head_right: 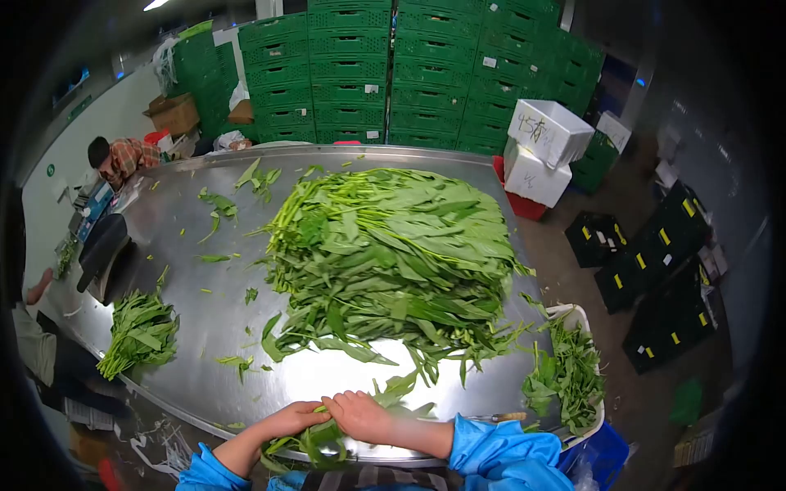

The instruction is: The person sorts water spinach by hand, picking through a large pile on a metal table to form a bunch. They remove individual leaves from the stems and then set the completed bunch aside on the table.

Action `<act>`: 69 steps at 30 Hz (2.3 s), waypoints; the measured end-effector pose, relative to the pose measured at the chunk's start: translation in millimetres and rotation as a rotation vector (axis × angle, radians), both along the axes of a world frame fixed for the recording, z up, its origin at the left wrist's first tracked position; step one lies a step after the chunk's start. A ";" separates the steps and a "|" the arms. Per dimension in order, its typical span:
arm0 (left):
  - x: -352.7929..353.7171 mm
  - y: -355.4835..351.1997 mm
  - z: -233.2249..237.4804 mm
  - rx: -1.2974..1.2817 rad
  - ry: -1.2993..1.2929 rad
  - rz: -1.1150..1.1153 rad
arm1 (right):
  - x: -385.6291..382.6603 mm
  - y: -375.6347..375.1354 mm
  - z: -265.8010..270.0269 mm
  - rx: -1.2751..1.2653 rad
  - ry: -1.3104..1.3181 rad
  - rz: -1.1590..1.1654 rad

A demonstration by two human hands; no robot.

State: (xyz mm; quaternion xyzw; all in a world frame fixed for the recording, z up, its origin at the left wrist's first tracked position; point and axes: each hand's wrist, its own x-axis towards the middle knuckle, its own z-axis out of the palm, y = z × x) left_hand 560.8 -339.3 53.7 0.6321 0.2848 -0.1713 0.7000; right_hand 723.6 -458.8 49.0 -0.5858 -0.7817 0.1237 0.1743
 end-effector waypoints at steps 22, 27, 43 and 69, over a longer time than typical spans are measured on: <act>-52.9 169.2 2.0 0.610 -0.534 0.197 | 73.4 106.0 92.7 -0.733 0.278 -0.038; -29.2 195.3 -124.3 1.277 -0.269 0.369 | 161.0 201.3 138.5 0.264 -0.140 -0.431; 18.8 80.1 -85.8 1.059 -0.784 0.021 | 196.4 264.6 109.4 -0.193 -0.517 -0.584; 102.7 21.1 138.9 -0.104 -0.728 0.354 | 64.9 61.4 230.4 -0.027 0.391 -0.442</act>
